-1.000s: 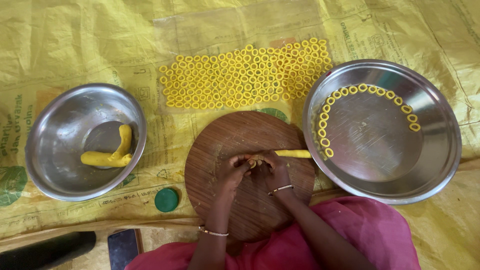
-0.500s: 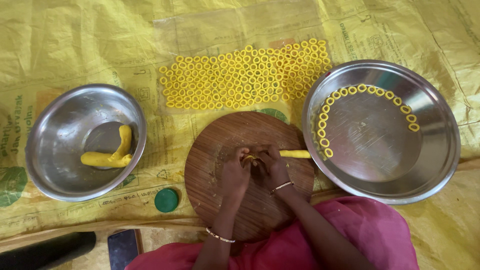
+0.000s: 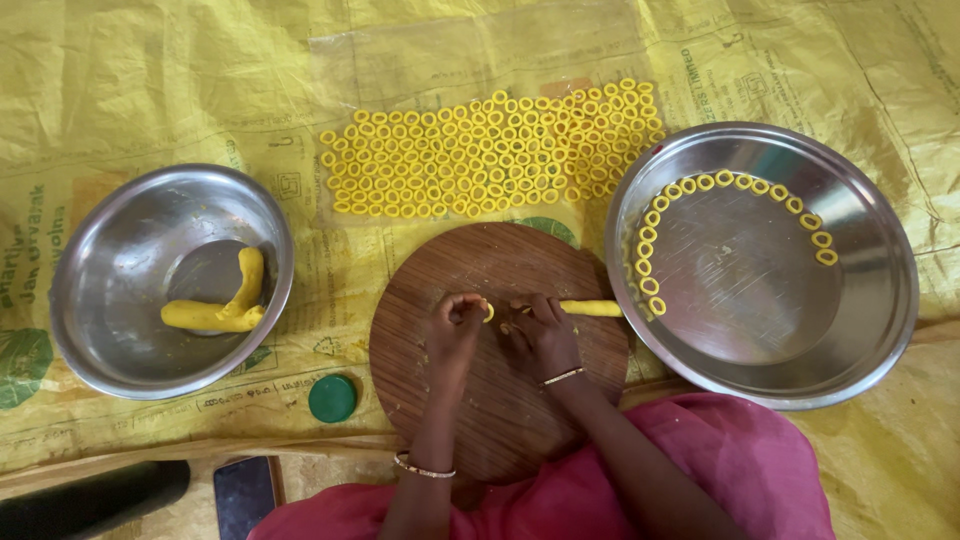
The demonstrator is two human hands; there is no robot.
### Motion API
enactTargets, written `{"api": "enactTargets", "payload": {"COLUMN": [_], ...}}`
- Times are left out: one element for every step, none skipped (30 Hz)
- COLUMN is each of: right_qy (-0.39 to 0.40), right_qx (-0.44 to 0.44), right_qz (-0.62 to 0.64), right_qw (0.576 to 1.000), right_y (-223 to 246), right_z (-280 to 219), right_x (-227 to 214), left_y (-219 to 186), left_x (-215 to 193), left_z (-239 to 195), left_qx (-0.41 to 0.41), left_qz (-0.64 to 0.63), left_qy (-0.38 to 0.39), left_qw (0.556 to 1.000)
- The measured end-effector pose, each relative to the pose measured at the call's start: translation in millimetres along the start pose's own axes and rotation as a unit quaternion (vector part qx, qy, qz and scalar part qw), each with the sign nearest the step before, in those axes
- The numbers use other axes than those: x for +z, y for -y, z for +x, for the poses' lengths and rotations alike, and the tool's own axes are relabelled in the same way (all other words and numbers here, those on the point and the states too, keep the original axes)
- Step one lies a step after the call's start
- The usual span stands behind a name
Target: The person rolls a yellow dough rope on a wooden board, pinches off small segments, and forms them into rings. The finished rings are placed in a metal tray. The person repeats this process continuously.
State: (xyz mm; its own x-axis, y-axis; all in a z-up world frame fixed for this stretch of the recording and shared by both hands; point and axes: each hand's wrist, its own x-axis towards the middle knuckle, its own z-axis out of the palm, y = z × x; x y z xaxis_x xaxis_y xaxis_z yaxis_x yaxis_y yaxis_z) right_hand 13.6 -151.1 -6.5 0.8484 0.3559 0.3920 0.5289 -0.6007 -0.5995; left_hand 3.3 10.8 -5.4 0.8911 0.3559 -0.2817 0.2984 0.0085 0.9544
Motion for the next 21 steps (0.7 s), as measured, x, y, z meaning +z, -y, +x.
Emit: {"api": "enactTargets", "payload": {"right_qy": [-0.007,-0.014,-0.021,-0.024,-0.027,-0.03,-0.02,-0.01,-0.001,0.011,0.022,0.033,0.035,0.037,0.039,0.037,0.035,0.032,0.033,0.033,0.033], "right_qx": [-0.009,-0.018,-0.027,-0.022,-0.017,-0.012,0.023,0.059,0.094,0.137,0.181,0.224,0.232,0.239,0.246,0.255,0.263,0.272,0.286,0.3,0.315], "right_qz": [-0.006,-0.012,-0.017,0.002,0.021,0.04,0.096,0.151,0.205,0.246,0.286,0.325,0.364,0.402,0.44,0.443,0.445,0.448,0.455,0.462,0.469], "right_qw": [1.0,1.0,0.999,0.999,0.999,0.999,0.995,0.987,0.974,0.959,0.941,0.918,0.901,0.883,0.863,0.859,0.855,0.851,0.843,0.834,0.825], "right_y": [1.8,3.7,5.0,5.6,5.3,3.7,0.7,-4.1,-10.0,-16.1,-22.3,-28.7,-34.7,-40.1,-44.8,-49.2,-52.4,-54.7,-55.7,-56.0,-55.5], "right_z": [0.3,0.7,1.0,0.6,1.1,1.2,0.4,-0.5,-1.5,-2.5,-4.0,-6.1,-7.7,-9.8,-11.5,-12.4,-12.7,-12.3,-12.2,-11.4,-10.7], "right_x": [-0.8,-1.2,-2.0,-3.1,-3.3,-3.1,-2.6,-1.8,-0.2,3.4,7.8,12.2,16.5,20.4,23.6,25.7,27.3,28.2,28.1,27.1,25.3], "left_y": [0.5,0.5,0.0,-1.0,-2.6,-4.2,-5.1,-5.4,-5.4,-4.2,-1.8,1.3,4.3,7.3,10.5,13.7,16.4,18.5,20.5,22.0,23.5], "left_x": [0.5,1.4,2.3,3.2,3.7,3.5,3.0,2.8,2.9,3.3,3.9,4.9,6.8,9.5,11.6,12.4,12.2,12.0,11.3,10.0,9.1], "left_z": [0.7,1.2,1.3,0.9,1.0,0.8,0.1,-0.4,-0.2,-0.7,-2.1,-3.6,-3.4,-2.3,-1.2,-0.3,1.0,3.0,4.5,6.1,7.0], "left_qx": [-0.019,-0.038,-0.056,-0.076,-0.094,-0.113,-0.114,-0.115,-0.115,-0.101,-0.086,-0.072,-0.076,-0.08,-0.084,-0.072,-0.06,-0.049,-0.082,-0.115,-0.149], "left_qz": [-0.02,-0.041,-0.061,-0.067,-0.072,-0.076,-0.071,-0.065,-0.059,-0.059,-0.058,-0.057,-0.063,-0.069,-0.075,-0.085,-0.095,-0.104,-0.088,-0.072,-0.056], "left_qy": [0.001,0.002,0.003,-0.004,-0.011,-0.018,-0.013,-0.007,-0.001,0.01,0.023,0.035,0.043,0.05,0.057,0.066,0.075,0.083,0.086,0.089,0.091], "left_qw": [1.0,0.998,0.997,0.995,0.993,0.99,0.991,0.991,0.992,0.993,0.994,0.995,0.994,0.993,0.992,0.992,0.991,0.99,0.989,0.987,0.983]}}
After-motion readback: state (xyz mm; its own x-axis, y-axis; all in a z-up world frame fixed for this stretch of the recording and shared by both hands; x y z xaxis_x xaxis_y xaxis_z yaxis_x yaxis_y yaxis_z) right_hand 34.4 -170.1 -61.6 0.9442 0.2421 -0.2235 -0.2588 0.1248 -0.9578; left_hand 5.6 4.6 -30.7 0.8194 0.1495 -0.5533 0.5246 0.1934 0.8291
